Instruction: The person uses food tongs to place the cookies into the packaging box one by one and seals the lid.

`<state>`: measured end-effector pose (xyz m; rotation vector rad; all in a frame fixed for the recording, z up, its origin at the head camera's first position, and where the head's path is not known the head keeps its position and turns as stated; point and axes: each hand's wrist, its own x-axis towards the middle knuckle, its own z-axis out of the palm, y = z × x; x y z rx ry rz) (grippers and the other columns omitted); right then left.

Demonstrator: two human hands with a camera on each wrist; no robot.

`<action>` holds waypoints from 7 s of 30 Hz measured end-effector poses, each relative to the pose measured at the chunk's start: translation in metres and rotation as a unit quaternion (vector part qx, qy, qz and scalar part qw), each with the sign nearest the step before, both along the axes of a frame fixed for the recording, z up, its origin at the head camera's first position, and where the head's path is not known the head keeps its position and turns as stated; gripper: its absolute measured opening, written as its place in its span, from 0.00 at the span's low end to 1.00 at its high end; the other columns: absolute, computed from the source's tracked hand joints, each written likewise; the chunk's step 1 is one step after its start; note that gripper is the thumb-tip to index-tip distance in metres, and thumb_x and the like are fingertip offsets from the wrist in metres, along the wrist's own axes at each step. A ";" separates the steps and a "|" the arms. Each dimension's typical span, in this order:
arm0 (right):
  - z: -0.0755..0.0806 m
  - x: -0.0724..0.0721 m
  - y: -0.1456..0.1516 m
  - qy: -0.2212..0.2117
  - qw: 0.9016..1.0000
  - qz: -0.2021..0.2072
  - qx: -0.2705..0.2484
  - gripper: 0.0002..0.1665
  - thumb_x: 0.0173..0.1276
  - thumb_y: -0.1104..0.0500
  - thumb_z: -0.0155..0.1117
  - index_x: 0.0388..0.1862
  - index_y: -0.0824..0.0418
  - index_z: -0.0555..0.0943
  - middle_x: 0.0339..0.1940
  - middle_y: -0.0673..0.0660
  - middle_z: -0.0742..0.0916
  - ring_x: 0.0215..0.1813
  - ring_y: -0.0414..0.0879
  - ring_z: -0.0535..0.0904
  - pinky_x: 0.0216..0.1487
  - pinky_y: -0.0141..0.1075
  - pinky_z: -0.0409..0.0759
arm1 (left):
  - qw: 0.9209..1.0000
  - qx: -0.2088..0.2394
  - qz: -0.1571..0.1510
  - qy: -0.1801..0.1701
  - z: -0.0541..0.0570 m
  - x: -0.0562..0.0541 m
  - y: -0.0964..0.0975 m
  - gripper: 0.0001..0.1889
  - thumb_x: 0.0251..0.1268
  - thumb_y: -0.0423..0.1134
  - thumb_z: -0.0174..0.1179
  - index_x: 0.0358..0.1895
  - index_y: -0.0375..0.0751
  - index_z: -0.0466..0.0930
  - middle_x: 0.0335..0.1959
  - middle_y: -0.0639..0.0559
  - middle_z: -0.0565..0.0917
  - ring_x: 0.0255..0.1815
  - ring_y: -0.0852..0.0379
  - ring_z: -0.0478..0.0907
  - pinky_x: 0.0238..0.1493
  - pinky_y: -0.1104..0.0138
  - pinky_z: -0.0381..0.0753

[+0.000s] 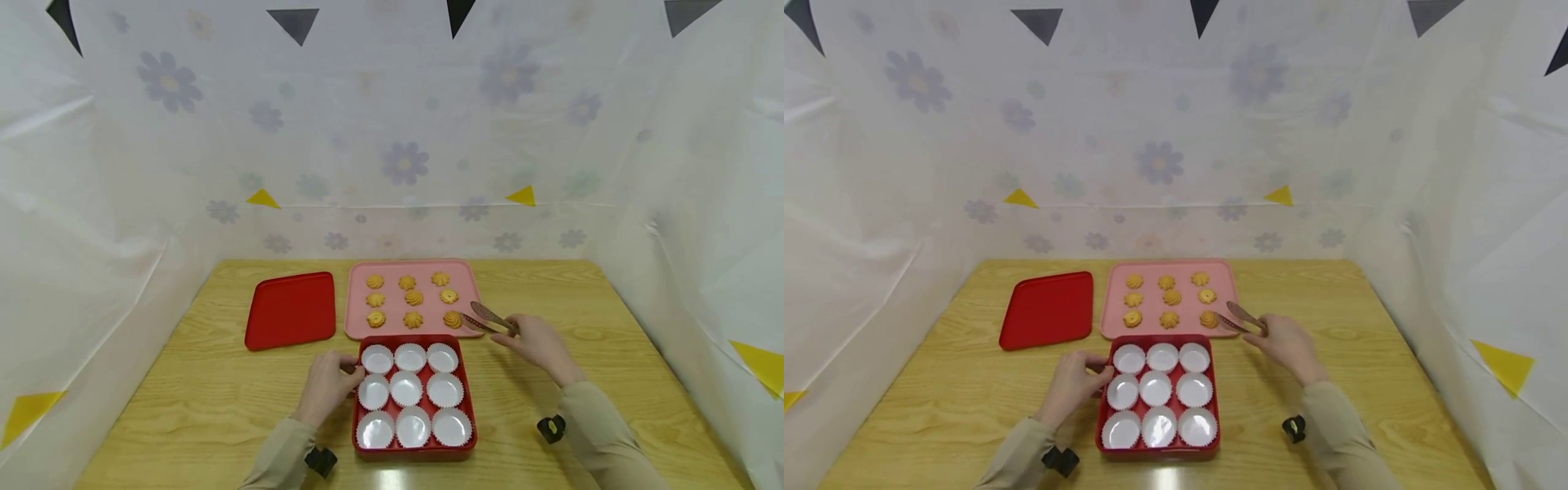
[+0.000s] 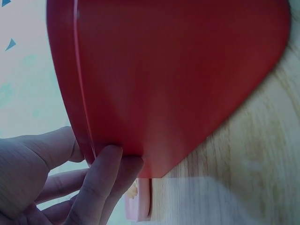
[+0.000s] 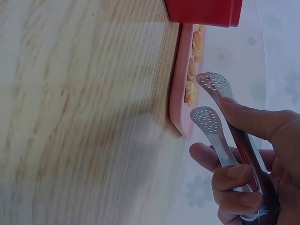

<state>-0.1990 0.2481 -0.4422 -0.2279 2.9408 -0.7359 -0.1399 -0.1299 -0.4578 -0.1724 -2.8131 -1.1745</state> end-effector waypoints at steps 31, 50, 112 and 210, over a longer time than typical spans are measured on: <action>-0.007 -0.015 -0.026 0.002 0.999 0.014 0.039 0.18 0.66 0.45 0.68 0.31 0.60 0.82 0.19 0.50 0.77 0.22 0.42 0.68 0.22 0.34 0.64 | 1.000 0.006 0.001 -0.002 0.000 -0.001 0.000 0.04 0.53 0.33 0.67 0.31 0.38 0.91 0.27 0.50 0.90 0.28 0.62 0.77 0.32 0.71 0.75; -0.007 -0.016 -0.030 0.004 0.999 0.004 0.045 0.18 0.66 0.45 0.69 0.28 0.57 0.80 0.18 0.50 0.74 0.23 0.43 0.68 0.23 0.35 0.63 | 1.000 0.011 0.008 -0.016 -0.001 0.000 0.000 0.05 0.54 0.34 0.67 0.32 0.38 0.91 0.28 0.50 0.90 0.28 0.62 0.77 0.32 0.71 0.75; -0.005 -0.008 -0.030 0.033 0.998 0.006 0.048 0.25 0.68 0.47 0.66 0.55 0.64 0.85 0.31 0.57 0.88 0.23 0.43 0.72 0.21 0.35 0.67 | 1.000 0.002 0.006 0.001 0.000 0.001 0.001 0.06 0.54 0.33 0.67 0.33 0.37 0.91 0.27 0.50 0.89 0.27 0.62 0.74 0.33 0.71 0.72; 0.008 0.022 -0.110 0.060 0.969 0.220 -0.093 0.09 0.64 0.52 0.72 0.40 0.52 0.87 0.25 0.41 0.84 0.27 0.34 0.70 0.29 0.28 0.68 | 1.000 0.008 0.003 -0.005 -0.002 0.000 -0.001 0.04 0.54 0.34 0.67 0.28 0.41 0.90 0.23 0.53 0.88 0.26 0.64 0.75 0.31 0.71 0.72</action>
